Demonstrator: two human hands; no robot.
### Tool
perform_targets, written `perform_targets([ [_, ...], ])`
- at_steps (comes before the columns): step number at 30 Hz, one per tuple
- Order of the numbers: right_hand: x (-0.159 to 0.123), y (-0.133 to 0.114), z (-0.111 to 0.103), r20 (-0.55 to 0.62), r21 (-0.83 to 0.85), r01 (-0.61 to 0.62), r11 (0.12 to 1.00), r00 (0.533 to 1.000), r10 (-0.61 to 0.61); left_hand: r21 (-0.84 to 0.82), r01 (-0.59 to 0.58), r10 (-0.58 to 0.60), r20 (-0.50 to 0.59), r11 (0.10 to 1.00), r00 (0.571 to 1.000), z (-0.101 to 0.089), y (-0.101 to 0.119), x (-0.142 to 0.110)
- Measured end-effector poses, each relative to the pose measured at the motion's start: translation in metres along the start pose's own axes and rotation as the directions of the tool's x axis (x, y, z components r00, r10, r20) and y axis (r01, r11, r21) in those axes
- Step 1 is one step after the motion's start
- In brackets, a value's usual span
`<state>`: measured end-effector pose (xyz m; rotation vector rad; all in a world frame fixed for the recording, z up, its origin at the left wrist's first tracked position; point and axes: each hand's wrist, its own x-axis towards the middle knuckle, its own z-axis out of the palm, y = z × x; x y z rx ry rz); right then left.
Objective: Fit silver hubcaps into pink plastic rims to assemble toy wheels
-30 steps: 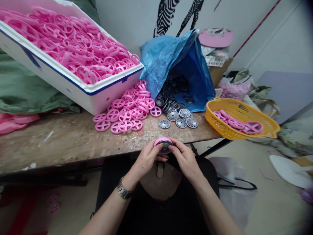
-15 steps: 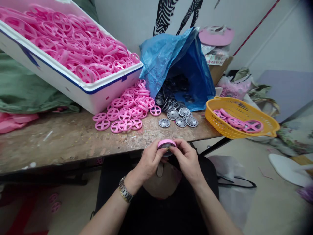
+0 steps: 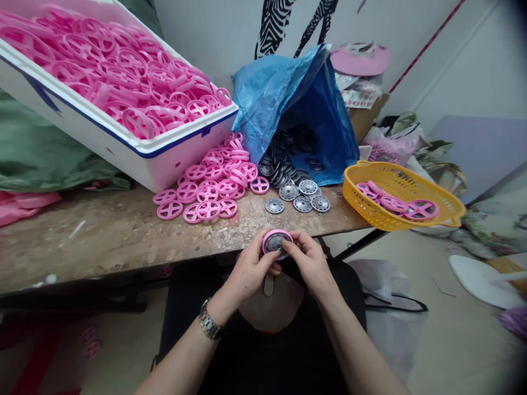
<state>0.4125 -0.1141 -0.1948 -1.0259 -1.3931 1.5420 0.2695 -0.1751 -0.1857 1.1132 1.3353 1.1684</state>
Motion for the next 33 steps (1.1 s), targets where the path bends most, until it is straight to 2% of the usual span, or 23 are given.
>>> perform_targets([
  [4,-0.002,0.003,-0.001,0.034,-0.024,0.052,0.998,0.998,-0.051,0.145,-0.09,0.086,0.03,0.985,0.996,-0.001,0.0,0.0],
  [9,-0.005,0.006,0.001,-0.044,-0.07,0.075,0.995,0.996,-0.078,0.173,-0.109,0.101,0.056,0.979,0.993,-0.001,-0.002,0.001],
  [12,-0.002,0.003,0.001,-0.014,-0.034,0.045,0.998,0.999,-0.045,0.108,-0.056,0.055,0.013,0.993,0.998,0.0,-0.004,0.004],
  [16,0.003,-0.002,-0.003,0.093,0.061,-0.042,0.997,0.995,0.036,-0.091,0.023,-0.027,-0.049,0.996,0.998,0.001,-0.004,0.01],
  [18,0.002,-0.002,-0.003,0.081,0.103,-0.07,0.992,0.995,0.061,-0.137,0.043,-0.049,-0.047,0.99,0.998,0.002,-0.003,0.011],
  [22,-0.002,0.003,-0.001,-0.024,0.195,-0.083,0.977,0.996,0.089,0.014,0.024,-0.024,-0.032,1.0,0.999,0.007,0.001,0.011],
  [25,0.001,0.004,-0.011,-0.098,0.298,-0.072,0.952,0.99,0.106,0.22,-0.08,0.078,0.015,0.972,0.997,0.008,0.007,0.014],
  [27,0.011,-0.002,-0.03,-0.211,0.389,-0.012,0.921,0.972,0.102,0.427,-0.204,0.208,0.039,0.881,0.977,0.004,0.011,0.02],
  [29,0.024,-0.016,-0.061,-0.357,0.482,0.105,0.87,0.93,0.086,0.637,-0.29,0.33,0.059,0.715,0.942,-0.005,0.014,0.03],
  [31,0.038,-0.035,-0.099,-0.484,0.528,0.232,0.817,0.873,0.064,0.78,-0.302,0.396,0.076,0.548,0.915,-0.017,0.015,0.043],
  [32,0.043,-0.045,-0.118,-0.562,0.53,0.308,0.79,0.825,0.055,0.827,-0.292,0.408,0.084,0.48,0.909,-0.022,0.016,0.051],
  [33,0.047,-0.053,-0.134,-0.601,0.521,0.365,0.772,0.799,0.029,0.865,-0.275,0.416,0.086,0.42,0.905,-0.027,0.016,0.058],
])
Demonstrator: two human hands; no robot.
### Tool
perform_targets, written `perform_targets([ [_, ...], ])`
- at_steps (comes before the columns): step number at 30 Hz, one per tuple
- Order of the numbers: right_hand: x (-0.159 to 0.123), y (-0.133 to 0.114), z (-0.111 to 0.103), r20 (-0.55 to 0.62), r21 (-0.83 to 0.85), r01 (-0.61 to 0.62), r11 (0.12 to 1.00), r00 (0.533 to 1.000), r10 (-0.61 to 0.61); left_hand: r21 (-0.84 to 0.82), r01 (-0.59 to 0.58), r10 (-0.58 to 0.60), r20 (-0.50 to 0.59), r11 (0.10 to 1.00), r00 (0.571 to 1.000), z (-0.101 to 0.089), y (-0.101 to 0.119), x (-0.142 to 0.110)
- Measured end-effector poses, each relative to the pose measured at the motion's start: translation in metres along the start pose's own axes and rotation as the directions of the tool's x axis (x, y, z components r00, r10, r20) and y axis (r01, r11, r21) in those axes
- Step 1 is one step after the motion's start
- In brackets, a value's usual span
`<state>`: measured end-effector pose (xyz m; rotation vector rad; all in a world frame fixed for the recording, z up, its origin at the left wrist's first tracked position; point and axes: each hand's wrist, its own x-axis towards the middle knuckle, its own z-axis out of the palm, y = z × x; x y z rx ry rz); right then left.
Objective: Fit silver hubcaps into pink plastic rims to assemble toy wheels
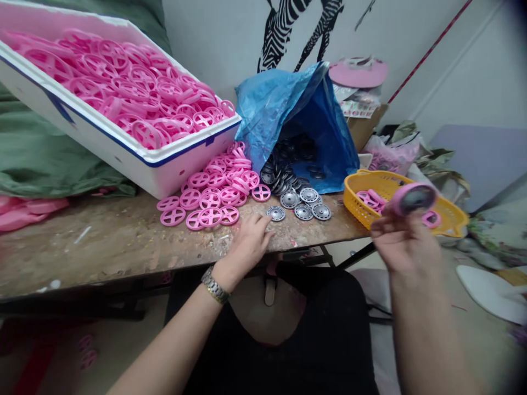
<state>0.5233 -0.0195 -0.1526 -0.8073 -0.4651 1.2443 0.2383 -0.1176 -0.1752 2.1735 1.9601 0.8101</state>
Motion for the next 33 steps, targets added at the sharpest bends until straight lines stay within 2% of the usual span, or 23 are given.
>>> perform_targets([
  [2,0.015,-0.018,-0.003,0.008,0.003,0.046,0.999,0.999,-0.046,0.133,0.006,-0.007,0.007,0.991,1.0,0.001,-0.01,0.013],
  [4,0.014,-0.017,-0.004,0.056,-0.031,0.036,0.999,0.998,-0.034,0.267,0.02,-0.028,0.029,0.964,0.999,0.002,-0.017,0.026],
  [6,0.001,0.001,-0.002,0.125,-0.115,0.006,0.993,0.992,0.009,0.363,0.034,-0.055,0.046,0.931,0.997,0.004,-0.02,0.038],
  [8,-0.017,0.03,0.004,0.23,-0.285,-0.007,0.958,0.97,0.075,0.41,0.05,-0.078,0.052,0.911,0.996,0.007,-0.023,0.048],
  [9,-0.026,0.045,0.008,0.298,-0.395,0.032,0.918,0.95,0.095,0.421,0.056,-0.086,0.053,0.905,0.995,0.009,-0.024,0.053],
  [10,-0.033,0.059,0.013,0.378,-0.507,0.108,0.855,0.919,0.108,0.434,0.059,-0.093,0.057,0.899,0.994,0.01,-0.026,0.057],
  [12,-0.043,0.083,0.025,0.574,-0.629,0.372,0.683,0.815,0.085,0.455,0.061,-0.102,0.066,0.888,0.993,0.013,-0.028,0.064],
  [14,-0.047,0.1,0.038,0.747,-0.599,0.646,0.473,0.663,0.04,0.468,0.057,-0.103,0.073,0.882,0.992,0.013,-0.03,0.066],
  [15,-0.047,0.106,0.044,0.804,-0.562,0.741,0.367,0.594,0.034,0.472,0.055,-0.102,0.075,0.88,0.992,0.013,-0.031,0.066],
  [16,-0.047,0.111,0.05,0.837,-0.536,0.801,0.266,0.545,0.047,0.474,0.053,-0.1,0.076,0.879,0.992,0.012,-0.031,0.065],
  [17,-0.047,0.115,0.056,0.851,-0.524,0.834,0.171,0.519,0.077,0.475,0.049,-0.097,0.077,0.879,0.992,0.011,-0.032,0.062],
  [18,-0.047,0.118,0.06,0.849,-0.526,0.846,0.087,0.516,0.112,0.474,0.044,-0.093,0.08,0.88,0.992,0.01,-0.032,0.059],
  [20,-0.046,0.122,0.068,0.825,-0.538,0.841,-0.053,0.539,0.173,0.468,0.028,-0.08,0.091,0.883,0.993,0.008,-0.035,0.051],
  [22,-0.045,0.124,0.073,0.795,-0.555,0.82,-0.139,0.572,0.202,0.448,0.01,-0.058,0.093,0.894,0.994,0.007,-0.039,0.043],
  [27,-0.043,0.127,0.08,0.721,-0.621,0.748,-0.234,0.662,0.203,0.289,-0.022,0.009,0.048,0.957,0.999,0.006,-0.045,0.023],
  [31,-0.041,0.127,0.086,0.701,-0.6,0.736,-0.313,0.672,0.237,0.264,0.027,-0.033,0.018,0.964,0.999,0.007,-0.043,0.019],
  [33,-0.038,0.125,0.089,0.682,-0.604,0.729,-0.321,0.681,0.266,0.29,0.039,-0.051,0.034,0.956,0.998,0.007,-0.042,0.021],
])
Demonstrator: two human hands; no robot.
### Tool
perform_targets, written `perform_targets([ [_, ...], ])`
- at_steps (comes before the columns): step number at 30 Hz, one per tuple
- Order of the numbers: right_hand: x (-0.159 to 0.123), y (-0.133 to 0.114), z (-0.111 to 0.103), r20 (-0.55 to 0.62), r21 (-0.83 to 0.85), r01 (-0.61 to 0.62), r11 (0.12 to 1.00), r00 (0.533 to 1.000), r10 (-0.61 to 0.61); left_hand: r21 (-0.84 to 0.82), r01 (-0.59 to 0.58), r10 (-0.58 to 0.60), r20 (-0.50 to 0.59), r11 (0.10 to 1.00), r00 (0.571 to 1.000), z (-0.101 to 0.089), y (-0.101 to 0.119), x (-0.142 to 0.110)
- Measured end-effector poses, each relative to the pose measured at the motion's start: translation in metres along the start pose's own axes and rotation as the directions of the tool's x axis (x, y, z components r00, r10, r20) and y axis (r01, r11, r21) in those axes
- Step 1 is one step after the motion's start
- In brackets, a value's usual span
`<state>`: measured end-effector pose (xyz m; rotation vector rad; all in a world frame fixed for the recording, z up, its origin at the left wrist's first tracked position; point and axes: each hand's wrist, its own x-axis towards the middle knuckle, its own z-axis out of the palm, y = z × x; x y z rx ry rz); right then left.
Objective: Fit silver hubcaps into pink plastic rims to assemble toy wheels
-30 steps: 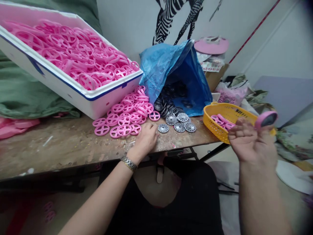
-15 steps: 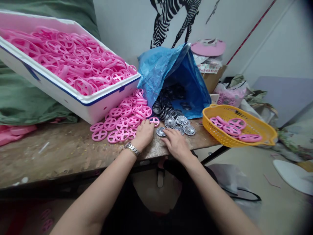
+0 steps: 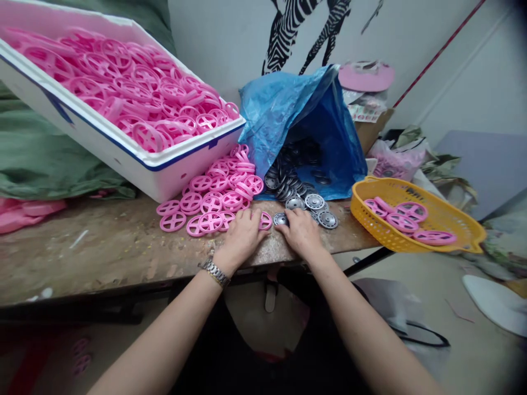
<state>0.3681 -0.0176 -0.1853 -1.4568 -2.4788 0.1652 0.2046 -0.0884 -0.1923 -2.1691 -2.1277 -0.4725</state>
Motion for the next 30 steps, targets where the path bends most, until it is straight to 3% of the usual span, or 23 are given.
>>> perform_targets([
  [8,0.019,0.017,-0.005,0.122,0.097,0.004,0.995,0.992,-0.016,0.007,-0.025,0.024,0.035,1.0,0.999,0.0,-0.002,0.008],
  [11,0.016,0.022,-0.003,0.088,0.158,-0.01,0.987,0.996,-0.004,-0.14,-0.035,0.034,-0.009,0.99,0.999,-0.005,-0.003,0.004],
  [13,0.012,0.024,-0.001,0.045,0.212,-0.011,0.977,0.999,0.002,-0.336,-0.009,-0.011,-0.059,0.942,0.998,-0.009,0.0,0.0],
  [15,0.008,0.027,0.002,0.004,0.27,-0.002,0.963,1.0,0.001,-0.612,0.093,-0.149,-0.041,0.785,0.988,-0.015,0.005,-0.004],
  [16,0.006,0.029,0.003,-0.014,0.303,0.005,0.953,1.0,-0.001,-0.754,0.163,-0.225,0.02,0.637,0.974,-0.019,0.008,-0.006],
  [18,0.004,0.033,0.005,-0.047,0.382,0.011,0.924,0.999,0.008,-0.933,0.28,-0.299,0.207,0.225,0.931,-0.024,0.015,-0.011],
  [20,0.002,0.037,0.006,-0.073,0.499,-0.009,0.867,0.996,0.052,-0.931,0.325,-0.271,0.359,-0.164,0.893,-0.028,0.022,-0.017],
  [22,-0.002,0.04,0.003,-0.089,0.672,-0.037,0.74,0.988,0.13,-0.857,0.33,-0.24,0.444,-0.397,0.863,-0.03,0.027,-0.024],
  [24,-0.01,0.039,-0.004,-0.063,0.846,-0.054,0.53,0.978,0.2,-0.793,0.345,-0.226,0.506,-0.503,0.833,-0.029,0.031,-0.03],
  [27,-0.026,0.031,-0.018,0.061,0.974,-0.106,0.199,0.973,0.223,-0.741,0.375,-0.181,0.549,-0.557,0.816,-0.028,0.036,-0.038],
  [30,-0.043,0.018,-0.027,0.157,0.985,-0.167,0.033,0.969,0.192,-0.716,0.401,-0.115,0.554,-0.572,0.825,-0.027,0.043,-0.043],
])
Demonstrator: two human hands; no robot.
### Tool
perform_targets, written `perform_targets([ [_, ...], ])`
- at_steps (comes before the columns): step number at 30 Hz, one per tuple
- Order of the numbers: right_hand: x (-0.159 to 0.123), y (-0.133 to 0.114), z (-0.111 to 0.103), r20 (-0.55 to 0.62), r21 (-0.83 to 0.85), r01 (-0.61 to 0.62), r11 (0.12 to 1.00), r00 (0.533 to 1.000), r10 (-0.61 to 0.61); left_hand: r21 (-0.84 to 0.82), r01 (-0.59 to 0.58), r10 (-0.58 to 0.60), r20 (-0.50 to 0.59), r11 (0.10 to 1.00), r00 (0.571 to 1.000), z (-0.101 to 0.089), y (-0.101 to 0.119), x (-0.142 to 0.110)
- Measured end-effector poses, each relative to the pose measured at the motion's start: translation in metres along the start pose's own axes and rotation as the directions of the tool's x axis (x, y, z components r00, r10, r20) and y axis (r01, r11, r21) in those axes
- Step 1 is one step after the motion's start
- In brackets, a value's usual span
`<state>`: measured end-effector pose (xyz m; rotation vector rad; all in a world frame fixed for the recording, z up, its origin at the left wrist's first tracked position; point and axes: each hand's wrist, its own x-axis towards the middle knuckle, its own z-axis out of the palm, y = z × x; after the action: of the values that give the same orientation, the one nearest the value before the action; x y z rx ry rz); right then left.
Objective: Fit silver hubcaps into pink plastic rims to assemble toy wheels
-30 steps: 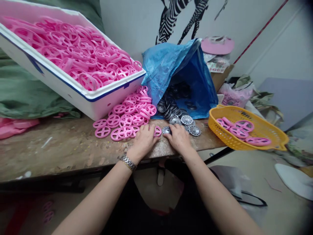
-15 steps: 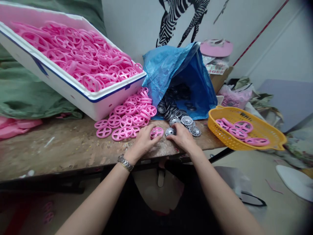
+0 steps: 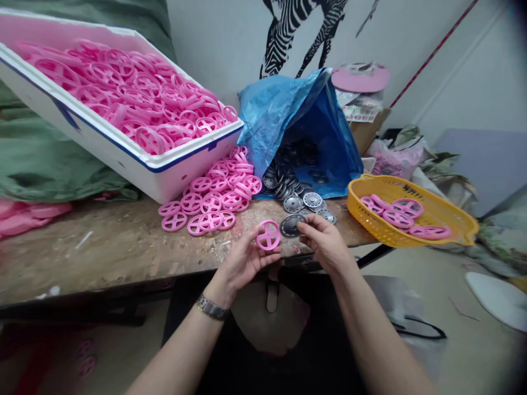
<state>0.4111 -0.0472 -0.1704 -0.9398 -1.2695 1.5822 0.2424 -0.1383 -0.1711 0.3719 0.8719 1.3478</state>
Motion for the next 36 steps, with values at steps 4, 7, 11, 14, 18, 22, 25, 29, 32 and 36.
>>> perform_targets([
  [4,-0.02,0.005,0.011,0.063,-0.047,-0.003,0.999,0.998,0.006,0.001,0.033,-0.033,0.124,0.999,0.992,0.005,-0.009,-0.004],
  [7,-0.028,0.011,0.015,0.046,-0.052,0.034,0.998,0.998,-0.032,0.001,0.036,-0.036,0.149,0.999,0.988,0.006,-0.015,-0.006],
  [11,-0.034,0.015,0.014,0.065,-0.032,0.064,0.997,0.996,-0.062,0.027,0.025,-0.029,0.154,0.999,0.988,0.008,-0.021,-0.008],
  [14,-0.037,0.015,0.011,0.09,-0.06,0.058,0.997,0.995,-0.052,0.125,-0.018,0.001,0.135,0.992,0.991,0.01,-0.025,-0.011],
  [18,-0.044,0.014,0.006,0.077,-0.065,0.051,0.997,0.996,-0.045,0.407,-0.164,0.138,0.091,0.898,0.986,0.013,-0.026,-0.02],
  [22,-0.056,0.01,0.005,0.116,-0.036,0.017,0.999,0.993,-0.013,0.637,-0.273,0.203,0.183,0.721,0.962,0.014,-0.022,-0.03],
  [25,-0.067,0.009,0.008,0.146,-0.041,-0.009,0.999,0.989,0.015,0.731,-0.329,0.239,0.23,0.598,0.943,0.015,-0.022,-0.036],
  [29,-0.08,0.013,0.011,0.143,-0.109,0.022,0.994,0.99,-0.007,0.826,-0.404,0.346,0.274,0.394,0.897,0.015,-0.027,-0.043],
  [32,-0.09,0.021,0.012,0.095,-0.136,0.089,0.987,0.993,-0.077,0.854,-0.46,0.422,0.333,0.245,0.843,0.013,-0.036,-0.051],
  [36,-0.103,0.039,0.014,0.091,-0.109,0.086,0.99,0.993,-0.076,0.878,-0.422,0.439,0.294,0.227,0.849,0.004,-0.049,-0.063],
])
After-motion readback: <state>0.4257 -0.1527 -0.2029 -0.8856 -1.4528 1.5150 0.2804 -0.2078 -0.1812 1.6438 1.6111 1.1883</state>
